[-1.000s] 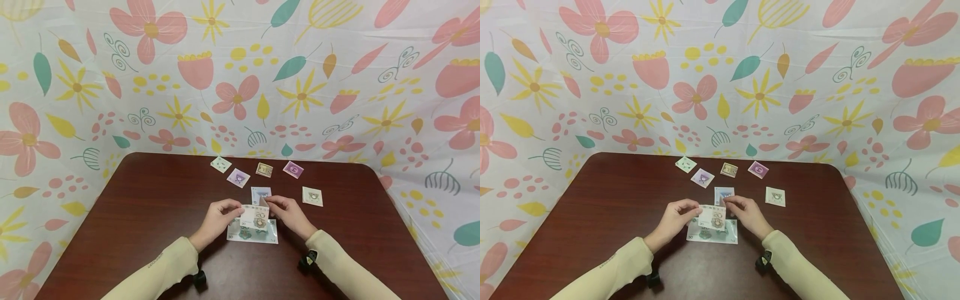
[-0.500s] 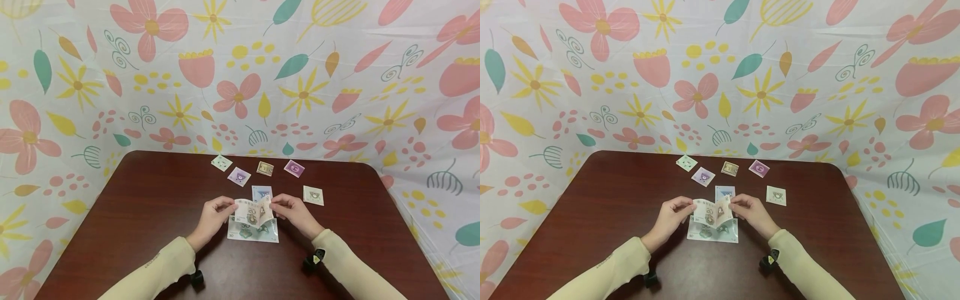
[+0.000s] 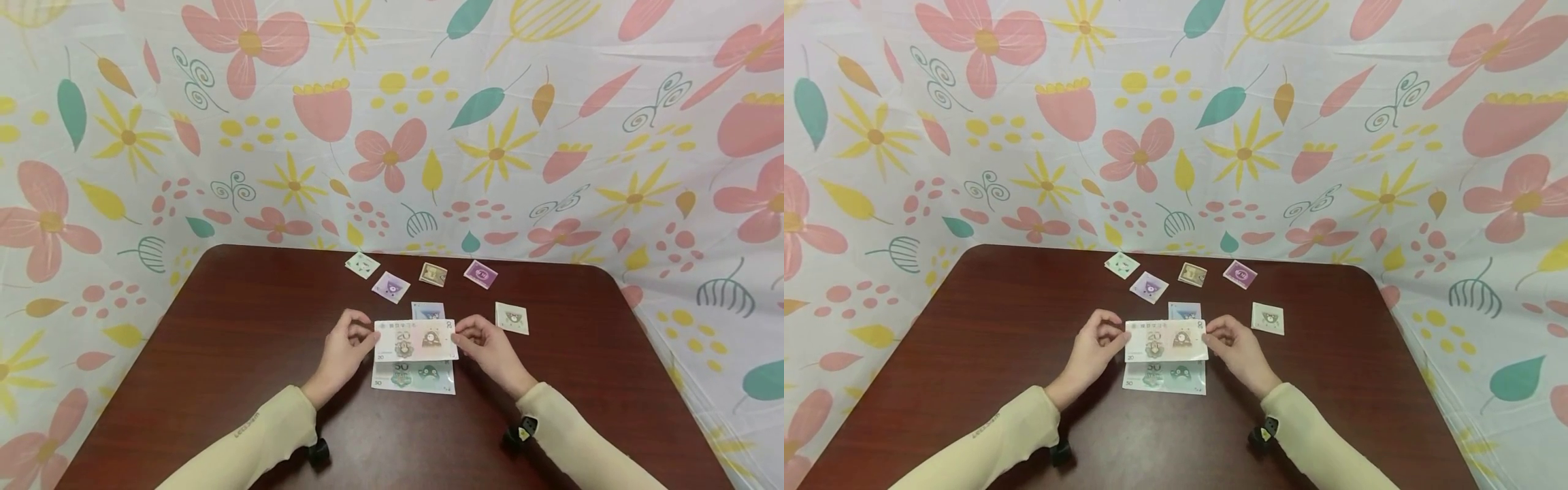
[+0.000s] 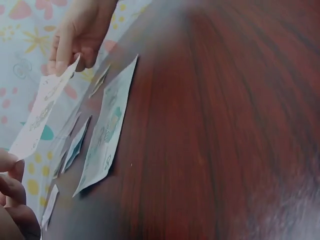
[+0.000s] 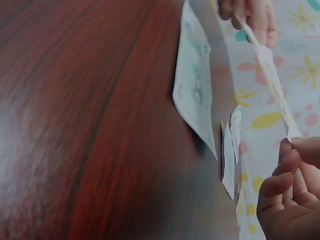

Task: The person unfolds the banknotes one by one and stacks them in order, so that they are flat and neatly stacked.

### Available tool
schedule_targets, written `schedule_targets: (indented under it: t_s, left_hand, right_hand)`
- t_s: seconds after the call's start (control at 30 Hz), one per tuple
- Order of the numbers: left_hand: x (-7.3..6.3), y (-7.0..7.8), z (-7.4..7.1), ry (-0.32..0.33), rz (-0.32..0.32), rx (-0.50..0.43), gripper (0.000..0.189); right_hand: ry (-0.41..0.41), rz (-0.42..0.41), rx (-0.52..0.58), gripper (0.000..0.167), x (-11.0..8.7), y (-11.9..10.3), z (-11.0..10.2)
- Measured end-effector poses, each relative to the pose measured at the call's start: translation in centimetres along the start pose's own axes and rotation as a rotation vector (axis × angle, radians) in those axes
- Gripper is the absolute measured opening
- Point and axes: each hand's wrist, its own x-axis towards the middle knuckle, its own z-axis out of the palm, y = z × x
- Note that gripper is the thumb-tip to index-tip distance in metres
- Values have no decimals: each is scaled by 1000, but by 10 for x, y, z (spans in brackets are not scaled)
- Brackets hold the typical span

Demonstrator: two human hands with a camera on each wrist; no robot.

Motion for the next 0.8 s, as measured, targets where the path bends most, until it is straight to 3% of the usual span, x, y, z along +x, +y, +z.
schedule_targets:
  t_s: [0.13,0.3,0.5,0.8]
  left_hand:
    - [-1,-1,-2,-48,78,150,16]
    - [-7,-1,-6,-172,153,282,9]
    - [-15,-2,-10,-268,175,324,8]
    - [-10,-3,-11,-297,188,364,8]
  right_hand:
    - [-4,-111,-125,16,-5,2,2]
    - [-85,-229,-316,13,-16,4,3]
    - [-198,-259,-344,10,-25,8,4]
    - [-208,-253,-377,12,-22,8,6]
